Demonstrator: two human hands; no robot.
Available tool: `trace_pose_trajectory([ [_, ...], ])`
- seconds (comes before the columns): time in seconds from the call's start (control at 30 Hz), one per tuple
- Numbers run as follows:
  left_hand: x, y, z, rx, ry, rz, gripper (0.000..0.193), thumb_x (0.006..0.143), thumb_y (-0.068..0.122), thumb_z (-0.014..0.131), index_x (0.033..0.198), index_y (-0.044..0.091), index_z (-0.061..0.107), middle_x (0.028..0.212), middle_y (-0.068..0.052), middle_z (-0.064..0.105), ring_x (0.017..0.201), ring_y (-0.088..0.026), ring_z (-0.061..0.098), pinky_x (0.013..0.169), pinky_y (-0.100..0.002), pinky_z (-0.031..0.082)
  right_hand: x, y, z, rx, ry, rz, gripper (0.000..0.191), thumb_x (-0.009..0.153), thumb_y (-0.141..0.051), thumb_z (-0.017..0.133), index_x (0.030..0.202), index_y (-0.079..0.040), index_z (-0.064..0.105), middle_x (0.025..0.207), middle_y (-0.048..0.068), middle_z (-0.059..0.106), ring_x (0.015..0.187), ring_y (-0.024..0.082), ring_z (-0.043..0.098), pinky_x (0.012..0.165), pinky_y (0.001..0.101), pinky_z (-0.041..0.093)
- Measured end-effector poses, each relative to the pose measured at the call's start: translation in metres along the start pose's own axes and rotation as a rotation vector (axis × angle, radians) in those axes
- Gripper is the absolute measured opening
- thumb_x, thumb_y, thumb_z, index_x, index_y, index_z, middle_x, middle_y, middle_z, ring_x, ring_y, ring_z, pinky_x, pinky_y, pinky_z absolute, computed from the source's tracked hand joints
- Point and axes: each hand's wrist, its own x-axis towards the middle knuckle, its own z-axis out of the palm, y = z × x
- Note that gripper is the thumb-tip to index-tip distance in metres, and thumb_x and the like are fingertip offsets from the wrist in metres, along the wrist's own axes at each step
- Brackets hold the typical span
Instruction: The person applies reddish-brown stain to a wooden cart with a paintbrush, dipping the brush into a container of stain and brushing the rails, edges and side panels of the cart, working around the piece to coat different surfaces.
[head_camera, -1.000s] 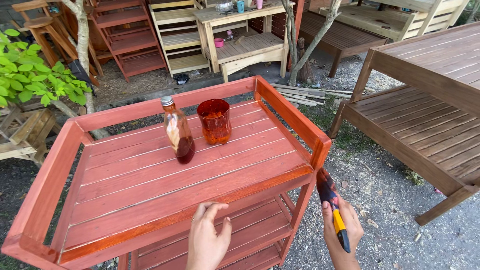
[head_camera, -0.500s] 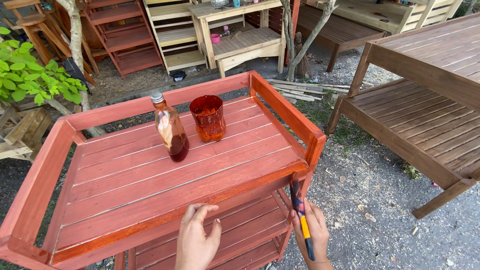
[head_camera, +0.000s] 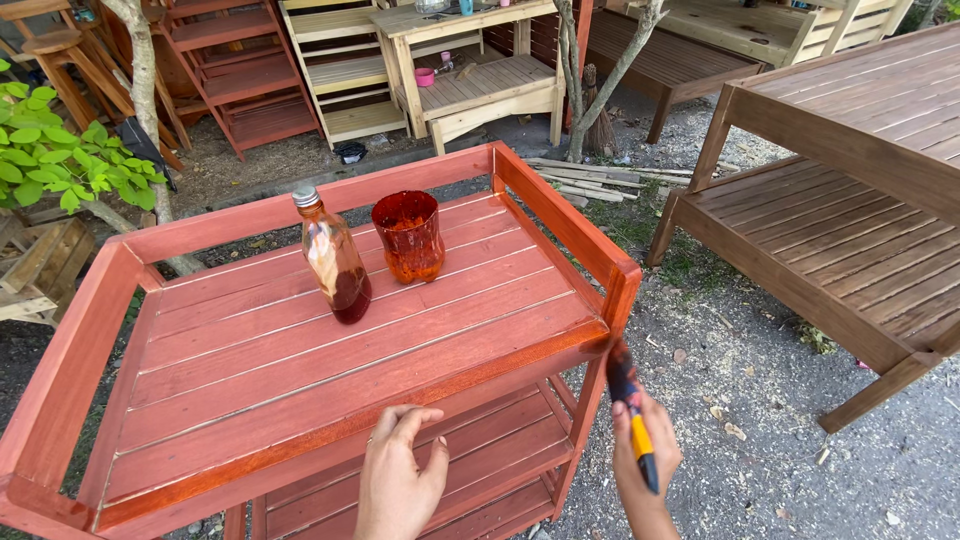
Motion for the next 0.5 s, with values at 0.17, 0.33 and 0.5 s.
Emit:
trace_pose_trajectory([
  [0.17, -0.002, 0.004, 0.002, 0.002, 0.008, 0.035, 0.035, 0.081, 0.015, 0.072, 0.117, 0.014, 0.074, 0.118, -0.003, 0.065, 0.119, -0.025, 0.063, 0.1, -0.039, 0.051, 0.003, 0.001, 0.009, 0.002, 0.014, -0.096, 0.038, 0.095, -0.015, 0.073, 0.129, 0.002, 0.069, 0.104, 0.016, 0.07, 0.09, 0.022, 0.07, 0.081, 0.0351, 0.057],
  [0.33, -0.002, 0.008, 0.004, 0.003, -0.004, 0.03, 0.036, 0.082, 0.015, 0.072, 0.117, 0.015, 0.074, 0.118, -0.003, 0.065, 0.117, -0.023, 0.065, 0.099, -0.038, 0.052, -0.014, 0.003, -0.002, 0.084, -0.062, -0.095, 0.038, 0.09, -0.02, 0.075, 0.123, -0.001, 0.071, 0.108, 0.013, 0.073, 0.093, 0.02, 0.072, 0.08, 0.0321, 0.058],
  [0.5, -0.005, 0.008, 0.008, -0.006, -0.004, 0.017, 0.037, 0.081, 0.014, 0.072, 0.118, 0.014, 0.073, 0.116, -0.004, 0.065, 0.113, -0.024, 0.066, 0.095, -0.038, 0.053, 0.005, 0.011, -0.005, 0.067, -0.001, 0.08, 0.032, 0.097, -0.015, 0.073, 0.124, 0.0, 0.069, 0.108, 0.014, 0.071, 0.092, 0.022, 0.071, 0.081, 0.0329, 0.056],
])
